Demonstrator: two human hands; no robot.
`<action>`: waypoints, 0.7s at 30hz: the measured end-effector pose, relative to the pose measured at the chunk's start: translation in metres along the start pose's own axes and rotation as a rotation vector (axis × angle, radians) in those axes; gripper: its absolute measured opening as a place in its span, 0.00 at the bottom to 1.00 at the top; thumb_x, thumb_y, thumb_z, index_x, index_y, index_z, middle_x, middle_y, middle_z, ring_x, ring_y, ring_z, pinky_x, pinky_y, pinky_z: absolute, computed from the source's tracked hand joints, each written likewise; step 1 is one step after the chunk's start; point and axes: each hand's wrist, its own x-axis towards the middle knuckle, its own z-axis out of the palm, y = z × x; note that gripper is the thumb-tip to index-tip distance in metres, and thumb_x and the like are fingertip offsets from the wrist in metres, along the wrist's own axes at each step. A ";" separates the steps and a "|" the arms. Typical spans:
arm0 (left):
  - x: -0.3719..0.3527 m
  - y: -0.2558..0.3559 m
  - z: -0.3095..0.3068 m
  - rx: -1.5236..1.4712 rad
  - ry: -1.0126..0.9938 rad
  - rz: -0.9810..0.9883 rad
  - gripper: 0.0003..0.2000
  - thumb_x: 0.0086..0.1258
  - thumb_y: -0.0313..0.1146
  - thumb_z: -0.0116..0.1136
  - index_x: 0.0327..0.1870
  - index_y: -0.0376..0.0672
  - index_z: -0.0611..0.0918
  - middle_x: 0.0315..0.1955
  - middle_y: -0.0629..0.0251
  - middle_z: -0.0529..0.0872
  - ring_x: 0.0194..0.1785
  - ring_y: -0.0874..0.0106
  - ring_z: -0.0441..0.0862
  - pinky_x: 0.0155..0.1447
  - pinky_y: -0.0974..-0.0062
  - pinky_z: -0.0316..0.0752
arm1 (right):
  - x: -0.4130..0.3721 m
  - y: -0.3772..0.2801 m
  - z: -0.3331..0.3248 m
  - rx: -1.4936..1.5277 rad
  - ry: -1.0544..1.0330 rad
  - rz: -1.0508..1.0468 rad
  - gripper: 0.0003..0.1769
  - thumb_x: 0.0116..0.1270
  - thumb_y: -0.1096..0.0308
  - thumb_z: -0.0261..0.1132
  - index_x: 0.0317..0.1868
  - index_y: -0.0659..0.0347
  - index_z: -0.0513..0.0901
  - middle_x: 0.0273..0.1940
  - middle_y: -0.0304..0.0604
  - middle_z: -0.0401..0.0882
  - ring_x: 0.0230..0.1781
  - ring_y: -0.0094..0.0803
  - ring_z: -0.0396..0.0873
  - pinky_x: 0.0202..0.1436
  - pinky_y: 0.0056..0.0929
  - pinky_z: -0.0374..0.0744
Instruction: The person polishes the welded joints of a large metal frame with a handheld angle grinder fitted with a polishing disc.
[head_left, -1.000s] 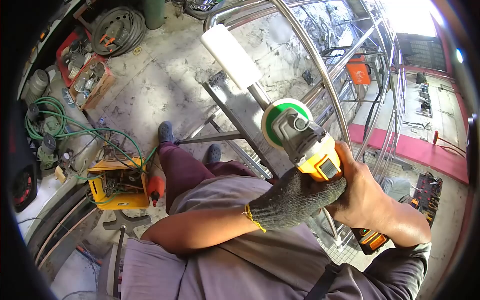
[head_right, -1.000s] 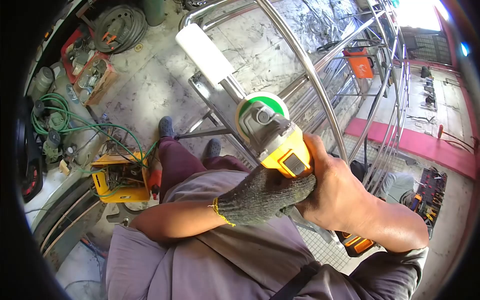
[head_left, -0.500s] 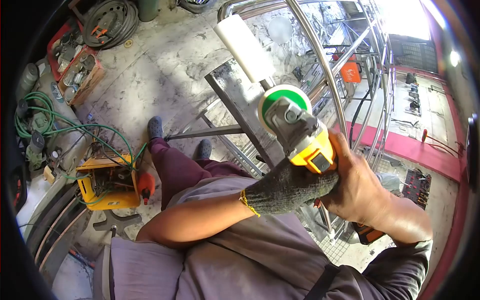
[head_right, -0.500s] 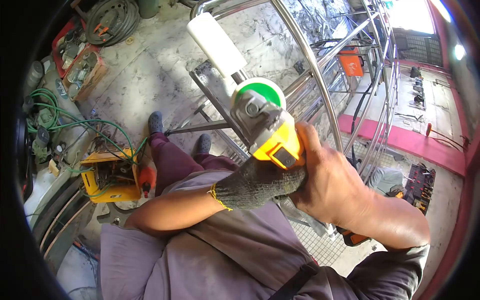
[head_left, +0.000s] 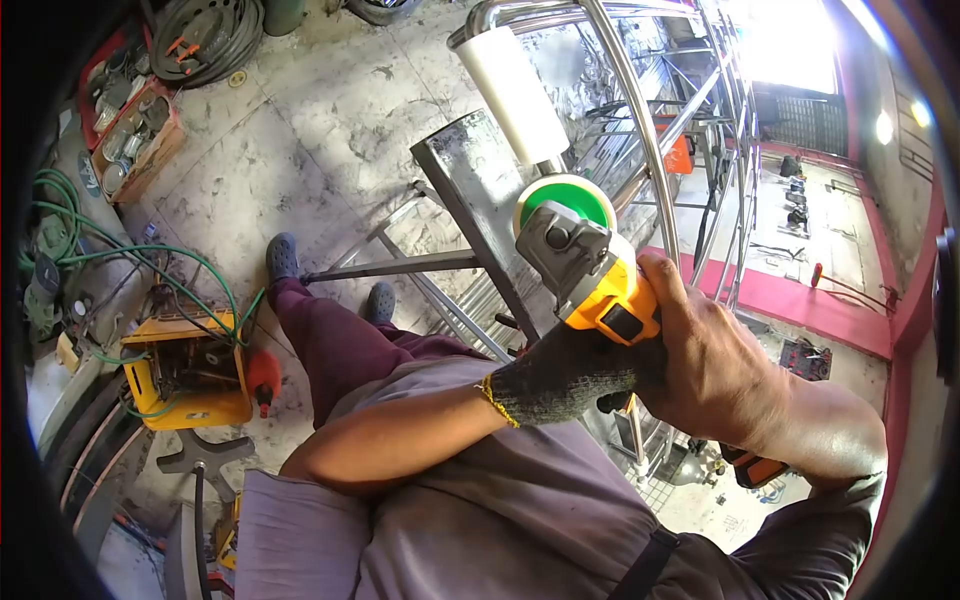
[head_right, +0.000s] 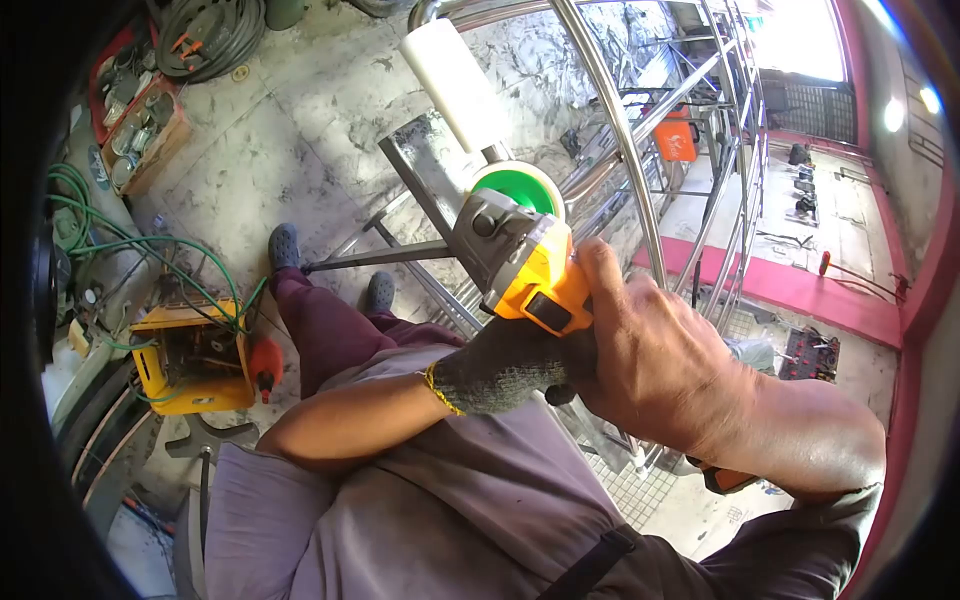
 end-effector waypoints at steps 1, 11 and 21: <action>0.000 0.003 -0.002 0.035 0.009 0.003 0.13 0.82 0.41 0.73 0.53 0.44 0.84 0.33 0.71 0.86 0.29 0.80 0.83 0.32 0.77 0.78 | 0.004 -0.003 -0.001 0.010 0.017 -0.012 0.44 0.69 0.73 0.75 0.78 0.71 0.59 0.41 0.70 0.83 0.40 0.71 0.87 0.41 0.61 0.84; 0.001 -0.007 -0.005 -0.092 0.010 -0.009 0.12 0.81 0.40 0.74 0.53 0.44 0.85 0.32 0.71 0.86 0.28 0.78 0.82 0.32 0.75 0.77 | 0.003 0.001 0.004 -0.095 0.032 -0.116 0.53 0.63 0.77 0.78 0.80 0.83 0.53 0.41 0.66 0.85 0.35 0.65 0.88 0.39 0.55 0.85; -0.005 -0.070 0.027 -0.123 -0.102 -0.263 0.11 0.82 0.42 0.73 0.50 0.44 0.87 0.28 0.73 0.85 0.27 0.81 0.80 0.31 0.76 0.74 | -0.057 0.027 0.027 0.170 -0.172 0.182 0.47 0.67 0.68 0.78 0.78 0.74 0.60 0.46 0.69 0.86 0.51 0.69 0.90 0.52 0.57 0.86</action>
